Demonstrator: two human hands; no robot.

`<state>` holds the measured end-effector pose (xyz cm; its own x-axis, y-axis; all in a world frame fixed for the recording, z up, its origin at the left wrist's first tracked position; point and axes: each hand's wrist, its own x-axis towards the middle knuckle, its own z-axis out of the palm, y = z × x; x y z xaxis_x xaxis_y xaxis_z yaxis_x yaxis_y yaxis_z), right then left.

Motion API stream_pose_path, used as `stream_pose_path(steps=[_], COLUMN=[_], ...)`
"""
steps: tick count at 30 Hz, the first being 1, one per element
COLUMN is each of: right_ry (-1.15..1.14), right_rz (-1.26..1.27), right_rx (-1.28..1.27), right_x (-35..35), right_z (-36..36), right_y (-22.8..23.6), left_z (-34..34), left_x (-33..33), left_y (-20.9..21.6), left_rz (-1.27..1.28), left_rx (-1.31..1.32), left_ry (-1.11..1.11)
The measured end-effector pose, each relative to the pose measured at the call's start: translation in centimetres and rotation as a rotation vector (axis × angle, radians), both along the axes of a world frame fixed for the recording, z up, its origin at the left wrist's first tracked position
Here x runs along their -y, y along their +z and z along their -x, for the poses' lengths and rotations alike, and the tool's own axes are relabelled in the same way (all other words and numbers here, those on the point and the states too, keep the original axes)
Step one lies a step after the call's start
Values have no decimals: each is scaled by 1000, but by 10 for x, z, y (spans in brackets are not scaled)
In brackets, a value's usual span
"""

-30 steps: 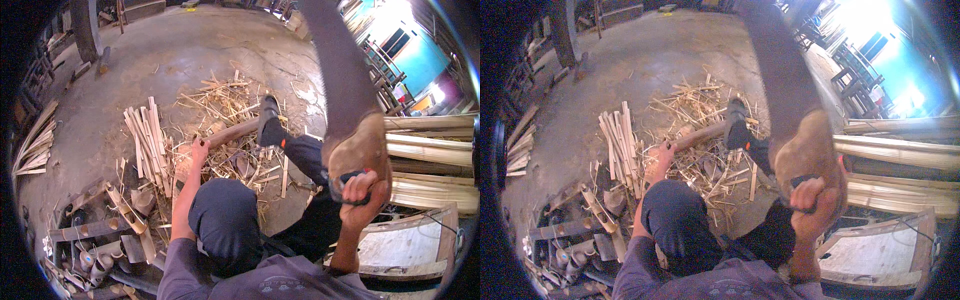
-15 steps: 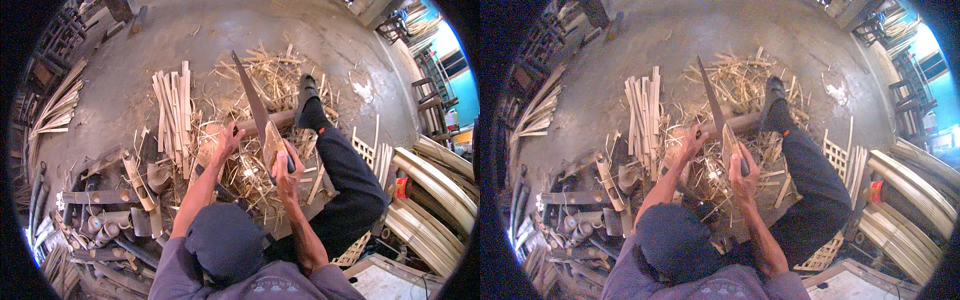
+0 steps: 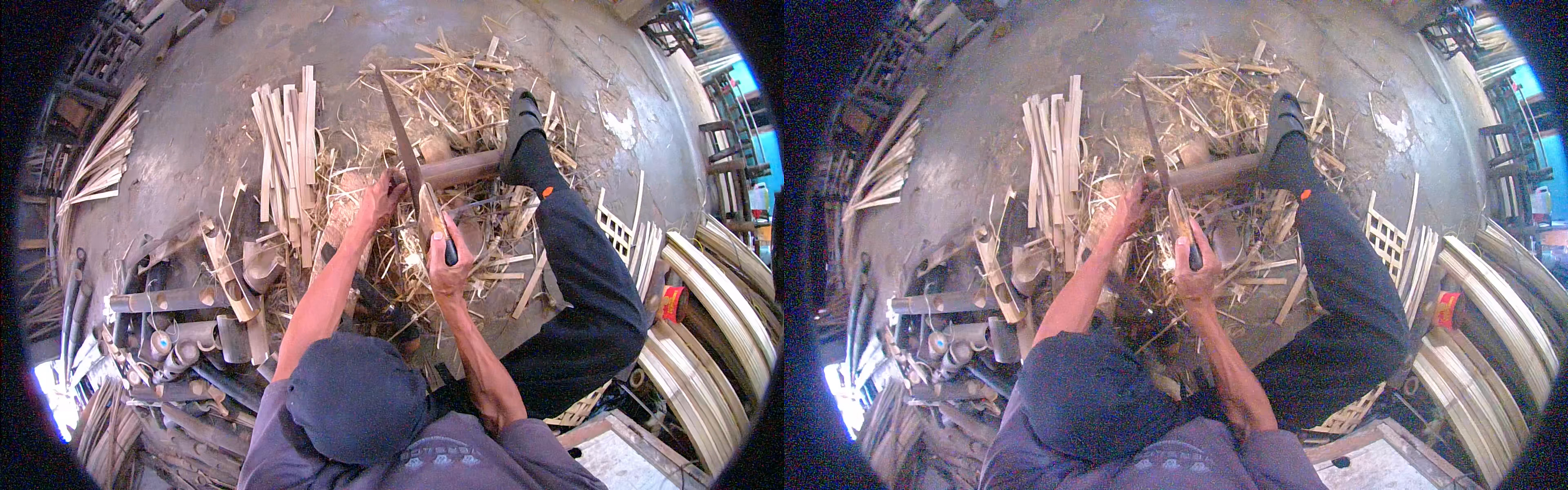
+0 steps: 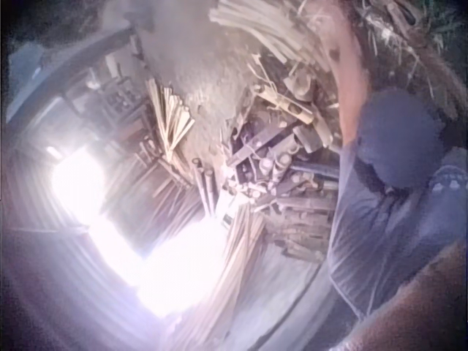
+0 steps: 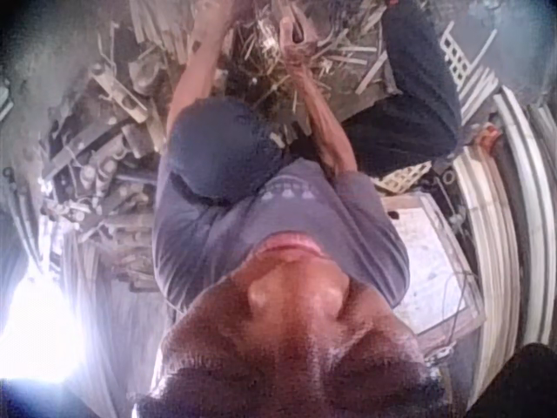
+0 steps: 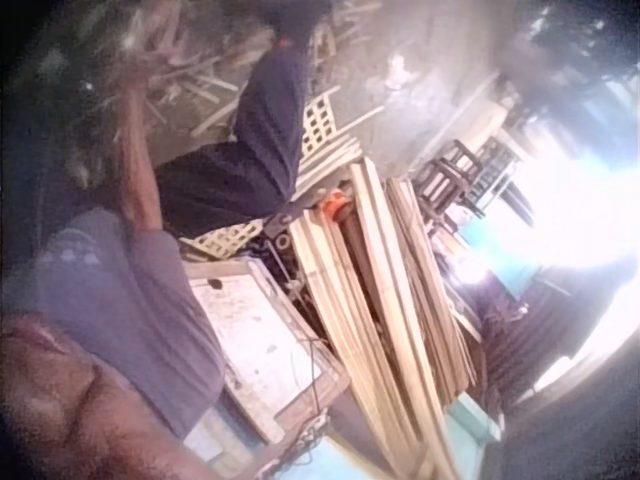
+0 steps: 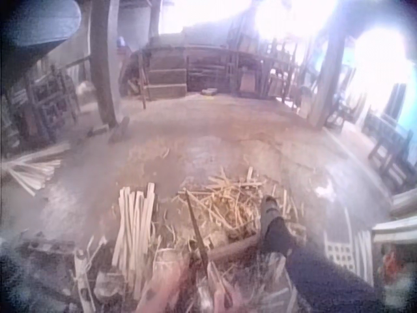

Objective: The person sits on the floor and uses a knife to split bamboo strips and hollow bamboo sections into thinner pieces. They repeatedly hold the bamboo, position the blade, and push or tap to separate the material, then set the split pieces aside.

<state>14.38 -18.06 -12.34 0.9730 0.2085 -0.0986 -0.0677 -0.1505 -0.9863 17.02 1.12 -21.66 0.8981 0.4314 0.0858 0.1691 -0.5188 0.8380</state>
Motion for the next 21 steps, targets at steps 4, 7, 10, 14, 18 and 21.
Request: stream_pose_path(steps=[4,7,10,14,18,21], right_ry=[9,13,43,55,73,101], right_rz=[67,77,112,127,113,154], right_rx=[278,340,242,244,91,200], right_x=[0,1,2,-2,4,35], right_z=[-4,-6,-8,-14,-15,9], right_y=[-2,-9,-3,11,20,26], left_z=[-1,-3,-11,-15,-19,-15], left_x=[6,-2,-12,-16,-11,-12], left_y=[17,7,-2,-4,2,-3], left_rz=[101,67,89,16,-30,-65], left_rx=[-25,-48,-70,-166,-154,-98], left_ry=[-17,5,-10,-71,-93,-103])
